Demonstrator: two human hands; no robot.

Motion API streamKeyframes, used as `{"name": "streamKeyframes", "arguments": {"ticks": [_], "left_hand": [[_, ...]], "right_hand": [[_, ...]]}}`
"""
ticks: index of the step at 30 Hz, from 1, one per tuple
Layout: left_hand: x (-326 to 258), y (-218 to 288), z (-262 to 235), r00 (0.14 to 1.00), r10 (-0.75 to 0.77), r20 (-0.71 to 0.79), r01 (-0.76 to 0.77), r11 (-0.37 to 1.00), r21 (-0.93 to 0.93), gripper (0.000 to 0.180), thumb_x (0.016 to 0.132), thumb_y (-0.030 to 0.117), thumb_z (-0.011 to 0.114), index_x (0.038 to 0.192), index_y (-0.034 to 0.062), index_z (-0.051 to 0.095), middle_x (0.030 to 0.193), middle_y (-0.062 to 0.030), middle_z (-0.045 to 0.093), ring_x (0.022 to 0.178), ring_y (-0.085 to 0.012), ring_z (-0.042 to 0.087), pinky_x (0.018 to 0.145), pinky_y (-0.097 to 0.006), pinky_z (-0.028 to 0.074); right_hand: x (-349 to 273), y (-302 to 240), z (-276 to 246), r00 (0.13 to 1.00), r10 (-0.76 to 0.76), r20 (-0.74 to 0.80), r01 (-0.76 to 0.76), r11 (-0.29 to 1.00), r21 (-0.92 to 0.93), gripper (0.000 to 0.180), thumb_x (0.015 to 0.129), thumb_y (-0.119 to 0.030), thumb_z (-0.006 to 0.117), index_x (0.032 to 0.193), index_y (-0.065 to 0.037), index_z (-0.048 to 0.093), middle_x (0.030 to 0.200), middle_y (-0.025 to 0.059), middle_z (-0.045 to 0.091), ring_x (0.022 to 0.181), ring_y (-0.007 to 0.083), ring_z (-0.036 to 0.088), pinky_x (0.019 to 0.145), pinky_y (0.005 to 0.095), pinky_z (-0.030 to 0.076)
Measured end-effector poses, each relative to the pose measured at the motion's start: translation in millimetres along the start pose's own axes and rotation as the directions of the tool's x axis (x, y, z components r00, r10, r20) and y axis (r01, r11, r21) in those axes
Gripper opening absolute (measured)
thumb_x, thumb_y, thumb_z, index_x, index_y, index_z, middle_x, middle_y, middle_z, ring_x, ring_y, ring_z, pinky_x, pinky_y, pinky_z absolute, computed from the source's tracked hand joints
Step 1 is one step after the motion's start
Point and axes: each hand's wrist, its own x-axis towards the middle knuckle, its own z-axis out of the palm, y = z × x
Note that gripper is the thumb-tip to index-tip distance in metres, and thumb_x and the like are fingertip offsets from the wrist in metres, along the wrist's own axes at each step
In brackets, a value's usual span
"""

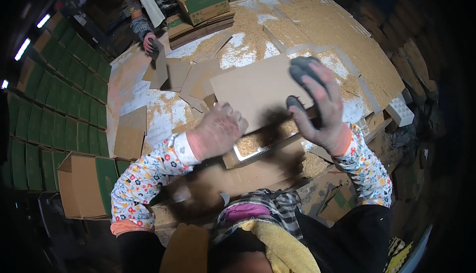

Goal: The person folds flat cardboard sheets into boxes, places cardboard inserts and filled containers into them by hand, and stacks the assembled boxes on the table.

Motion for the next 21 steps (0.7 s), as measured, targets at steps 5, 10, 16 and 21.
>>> {"name": "streamKeyframes", "arguments": {"ticks": [5, 10, 16, 21], "left_hand": [[17.5, -66.5, -63.0, 0.741, 0.666, -0.085, 0.105, -0.241, -0.965, 0.028, 0.078, 0.027, 0.064, 0.096, 0.0056, 0.058, 0.092, -0.0144, 0.063, 0.094, -0.0293, 0.060, 0.088, -0.041, 0.045], [51.4, -52.7, -77.0, 0.700, 0.593, 0.399, 0.553, -0.097, -0.827, 0.084, 0.076, 0.040, 0.069, 0.138, -0.0012, 0.031, 0.117, -0.0263, 0.055, 0.108, -0.0382, 0.055, 0.095, -0.042, 0.043], [27.4, -27.6, -68.7, 0.797, 0.274, 0.539, 0.598, -0.488, -0.636, 0.057, 0.082, 0.029, 0.066, 0.128, 0.0032, 0.046, 0.120, -0.0213, 0.053, 0.116, -0.0390, 0.048, 0.100, -0.043, 0.038], [-57.0, 50.6, -55.9, 0.260, 0.169, 0.951, 0.533, -0.846, 0.004, 0.045, 0.086, 0.023, 0.062, 0.120, -0.0042, 0.050, 0.118, -0.0257, 0.051, 0.107, -0.0392, 0.052, 0.093, -0.042, 0.043]], "right_hand": [[-96.7, 44.5, 72.5, 0.535, 0.112, 0.837, -0.266, 0.963, 0.041, 0.068, 0.081, -0.039, 0.060, 0.136, -0.006, 0.040, 0.134, 0.0224, 0.044, 0.125, 0.0379, 0.042, 0.106, 0.0467, 0.032], [-71.5, 33.4, 62.0, 0.541, 0.388, 0.746, -0.425, 0.892, -0.156, 0.072, 0.081, -0.049, 0.057, 0.135, -0.004, 0.043, 0.134, 0.0230, 0.046, 0.122, 0.0375, 0.047, 0.100, 0.0439, 0.038], [-66.1, 130.4, 40.4, 0.760, 0.248, 0.600, -0.557, 0.724, 0.406, 0.051, 0.083, -0.029, 0.055, 0.126, -0.001, 0.052, 0.109, 0.0192, 0.063, 0.098, 0.0306, 0.061, 0.088, 0.0369, 0.046], [-132.5, 207.4, 56.9, 0.358, 0.323, 0.876, -0.891, 0.398, 0.218, 0.063, 0.081, -0.040, 0.064, 0.127, 0.002, 0.050, 0.105, 0.0151, 0.065, 0.092, 0.0278, 0.061, 0.082, 0.0358, 0.048]]}}
